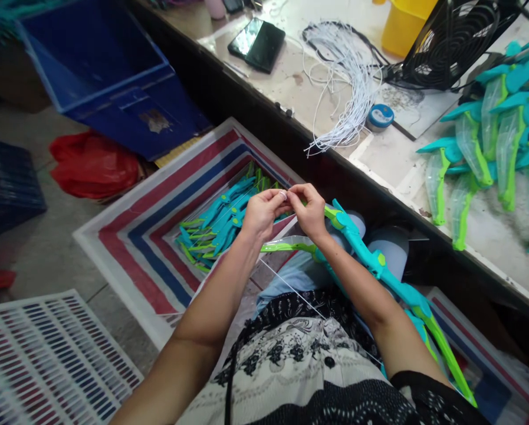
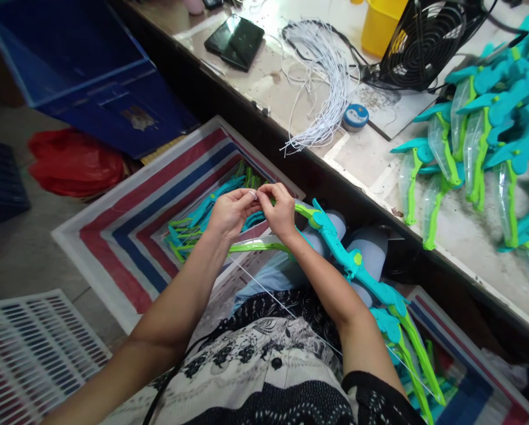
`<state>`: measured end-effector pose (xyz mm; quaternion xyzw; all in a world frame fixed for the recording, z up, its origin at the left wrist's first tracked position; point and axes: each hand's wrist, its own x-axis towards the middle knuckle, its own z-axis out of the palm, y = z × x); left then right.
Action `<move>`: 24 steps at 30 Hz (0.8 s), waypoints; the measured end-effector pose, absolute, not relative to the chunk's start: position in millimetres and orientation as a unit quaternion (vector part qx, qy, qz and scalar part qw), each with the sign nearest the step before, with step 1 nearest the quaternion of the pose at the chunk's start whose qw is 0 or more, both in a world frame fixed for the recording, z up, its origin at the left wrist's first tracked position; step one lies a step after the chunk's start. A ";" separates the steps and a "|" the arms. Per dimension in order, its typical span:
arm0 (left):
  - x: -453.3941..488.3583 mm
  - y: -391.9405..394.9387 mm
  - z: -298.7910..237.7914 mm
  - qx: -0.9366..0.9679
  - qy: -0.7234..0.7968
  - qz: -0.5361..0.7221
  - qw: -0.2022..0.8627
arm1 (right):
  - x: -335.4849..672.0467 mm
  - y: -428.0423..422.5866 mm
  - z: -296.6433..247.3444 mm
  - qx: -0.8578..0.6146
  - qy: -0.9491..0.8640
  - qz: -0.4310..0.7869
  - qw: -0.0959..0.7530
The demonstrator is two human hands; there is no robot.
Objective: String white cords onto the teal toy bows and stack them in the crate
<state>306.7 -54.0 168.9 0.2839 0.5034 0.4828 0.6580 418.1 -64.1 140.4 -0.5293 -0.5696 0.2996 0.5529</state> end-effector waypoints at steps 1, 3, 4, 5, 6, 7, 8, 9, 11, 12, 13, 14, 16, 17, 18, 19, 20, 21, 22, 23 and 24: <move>308.0 -54.3 168.6 0.282 0.508 0.486 0.653 | 417.8 -64.4 139.2 -0.532 -0.572 0.293 0.551; 312.7 -54.7 168.0 0.267 0.522 0.501 0.636 | 417.7 -66.1 136.9 -0.535 -0.592 0.266 0.541; 315.9 -54.7 167.5 0.256 0.530 0.510 0.627 | 417.9 -67.4 136.1 -0.533 -0.606 0.248 0.535; 319.2 -54.3 166.8 0.242 0.538 0.519 0.619 | 418.2 -68.7 135.3 -0.529 -0.621 0.231 0.530; 322.5 -53.7 166.0 0.226 0.545 0.528 0.611 | 418.7 -69.8 134.8 -0.524 -0.637 0.216 0.523; 325.7 -52.8 165.0 0.210 0.550 0.537 0.604 | 419.3 -70.7 134.5 -0.521 -0.650 0.202 0.515; 328.5 -51.9 163.8 0.195 0.554 0.546 0.598 | 420.1 -71.2 134.3 -0.522 -0.662 0.193 0.503; 330.9 -51.0 162.4 0.182 0.556 0.556 0.591 | 421.1 -71.2 134.4 -0.525 -0.672 0.187 0.488; 334.2 -49.8 159.4 0.169 0.557 0.569 0.581 | 423.6 -69.9 135.2 -0.533 -0.689 0.182 0.455; 335.1 -49.6 157.8 0.172 0.557 0.570 0.578 | 425.1 -68.6 135.8 -0.534 -0.699 0.182 0.440; 335.6 -49.8 156.2 0.181 0.559 0.568 0.576 | 426.9 -67.1 136.4 -0.534 -0.708 0.182 0.425; 335.6 -50.3 154.8 0.194 0.561 0.563 0.575 | 428.9 -65.4 137.0 -0.534 -0.717 0.180 0.411; 334.6 -52.1 152.8 0.229 0.565 0.551 0.570 | 433.6 -61.5 137.6 -0.538 -0.731 0.176 0.381; 333.5 -53.2 152.5 0.249 0.563 0.545 0.569 | 436.3 -59.4 137.5 -0.541 -0.736 0.173 0.369; 331.9 -54.2 152.6 0.269 0.557 0.540 0.571 | 439.0 -57.4 137.1 -0.543 -0.739 0.172 0.361; 329.9 -55.3 153.2 0.290 0.547 0.533 0.577 | 441.8 -55.5 136.3 -0.543 -0.740 0.171 0.359; 327.5 -56.2 154.2 0.312 0.534 0.524 0.586 | 444.4 -54.0 135.3 -0.540 -0.739 0.170 0.365; 324.8 -56.9 155.5 0.332 0.519 0.513 0.597 | 446.9 -52.9 134.0 -0.534 -0.737 0.170 0.378; 322.0 -57.5 156.8 0.352 0.506 0.500 0.608 | 449.0 -52.5 132.7 -0.526 -0.733 0.173 0.395; 319.3 -57.9 158.0 0.369 0.498 0.487 0.615 | 450.8 -52.7 131.4 -0.516 -0.729 0.180 0.413; 316.9 -58.2 158.9 0.383 0.495 0.475 0.618 | 452.0 -53.6 130.1 -0.504 -0.724 0.189 0.430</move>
